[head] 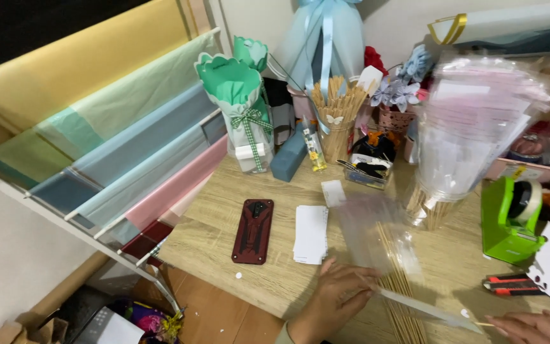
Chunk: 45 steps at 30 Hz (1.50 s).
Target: The person repeatedly picks up small white paper labels and wooden sticks, then inserts each label onto a stick one at a time. The assembled items are placed into a clear plastic bag on the table.
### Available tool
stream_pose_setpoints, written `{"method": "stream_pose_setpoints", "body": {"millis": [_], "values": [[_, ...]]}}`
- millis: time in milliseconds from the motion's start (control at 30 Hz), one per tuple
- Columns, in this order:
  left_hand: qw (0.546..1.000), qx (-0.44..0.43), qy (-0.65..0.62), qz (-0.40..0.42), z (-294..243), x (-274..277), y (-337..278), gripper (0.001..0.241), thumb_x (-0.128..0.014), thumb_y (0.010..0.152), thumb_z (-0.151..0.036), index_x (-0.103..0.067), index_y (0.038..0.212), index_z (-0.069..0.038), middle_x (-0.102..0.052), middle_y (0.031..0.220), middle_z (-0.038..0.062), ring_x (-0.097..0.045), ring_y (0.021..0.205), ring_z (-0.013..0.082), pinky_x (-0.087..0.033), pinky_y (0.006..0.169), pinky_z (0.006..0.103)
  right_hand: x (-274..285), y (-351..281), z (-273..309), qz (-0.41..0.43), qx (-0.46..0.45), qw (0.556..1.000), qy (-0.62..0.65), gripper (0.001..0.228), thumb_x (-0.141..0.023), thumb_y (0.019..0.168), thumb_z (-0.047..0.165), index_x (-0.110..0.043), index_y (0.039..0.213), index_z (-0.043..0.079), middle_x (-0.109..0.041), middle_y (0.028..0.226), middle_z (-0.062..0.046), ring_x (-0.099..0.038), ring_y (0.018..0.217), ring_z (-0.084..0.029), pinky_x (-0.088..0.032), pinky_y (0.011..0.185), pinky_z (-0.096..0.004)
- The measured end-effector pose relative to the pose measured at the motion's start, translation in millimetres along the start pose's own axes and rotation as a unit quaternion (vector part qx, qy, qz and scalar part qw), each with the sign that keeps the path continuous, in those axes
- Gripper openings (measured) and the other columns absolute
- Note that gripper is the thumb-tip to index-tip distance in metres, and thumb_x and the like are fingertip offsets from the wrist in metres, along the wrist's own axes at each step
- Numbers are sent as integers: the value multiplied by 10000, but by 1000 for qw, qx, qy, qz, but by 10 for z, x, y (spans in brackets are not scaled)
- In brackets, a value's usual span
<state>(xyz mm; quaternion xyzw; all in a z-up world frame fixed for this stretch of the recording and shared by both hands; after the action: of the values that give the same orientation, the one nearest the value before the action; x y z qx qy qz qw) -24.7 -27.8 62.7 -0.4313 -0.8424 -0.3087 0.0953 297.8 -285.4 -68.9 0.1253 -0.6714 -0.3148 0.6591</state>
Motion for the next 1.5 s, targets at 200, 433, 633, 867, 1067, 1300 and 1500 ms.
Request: {"method": "stream_pose_setpoints", "body": {"millis": [200,433,633,867,1067,1300,1500], "values": [[996,-63,17,-62,48,0,-51,34,-749,997,-160,-752,1029,-171,-766,1033,-37,-741,1018,161,-126,1253,494,-774,-443,-634,256,-118,948,-146,605,-566,596,780,-568,1200,808,-693,1203,429,-589,1334,117,-378,1381,-350],[982,-126,50,-131,3,-2,-102,28,-742,1008,-179,-746,1024,-202,-777,1085,-56,-734,1019,150,-192,1231,479,-771,-412,-605,326,-105,924,-172,603,-531,638,806,-488,1238,837,-629,1256,455,-515,1380,141,-335,1394,-329],[968,-148,129,-155,24,-46,-160,76,-810,967,-220,-755,1008,-188,-712,891,-51,-669,917,180,-236,1177,507,-750,-447,-579,386,-97,897,-191,603,-501,675,829,-420,1272,861,-574,1302,478,-452,1421,162,-298,1405,-311],[966,-152,112,-178,59,-82,-210,92,-839,915,-223,-748,916,-236,-709,1080,2,-649,1005,241,-263,1095,500,-517,-511,-365,363,-75,915,-159,586,-481,716,769,-444,1299,811,-590,1291,456,-466,1396,154,-305,1368,-325],[959,-142,167,-180,126,-148,-256,152,-848,837,-233,-699,866,-235,-659,1311,17,-567,1252,327,-245,1069,525,-297,-406,-128,184,-7,979,-89,588,-504,767,610,-514,1348,697,-655,1227,379,-540,1298,125,-330,1295,-351],[979,-67,137,-132,91,-71,-225,75,-769,869,-309,-740,816,-264,-599,1464,8,-386,1495,351,-73,1187,586,-95,-215,103,-6,4,999,-36,360,-665,880,324,-696,1202,480,-707,1127,227,-645,1128,18,-458,1195,-359],[983,-46,130,-122,0,17,-176,123,-828,841,-278,-741,760,-246,-601,1453,27,-359,1505,381,-63,1183,612,-288,-302,-56,-82,-11,996,-42,267,-753,883,274,-756,1125,386,-756,1012,139,-672,937,-35,-575,1118,-435]]}}
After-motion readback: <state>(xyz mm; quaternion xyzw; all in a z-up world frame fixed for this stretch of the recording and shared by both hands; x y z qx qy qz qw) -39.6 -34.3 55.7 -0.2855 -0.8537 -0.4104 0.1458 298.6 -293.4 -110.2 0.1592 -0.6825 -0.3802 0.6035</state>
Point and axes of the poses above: each hand's wrist, its own y-axis towards the middle knuckle, its own x-axis out of the back of the hand, z = x × y, the point moved 4 cm from there along y, towards the middle knuckle
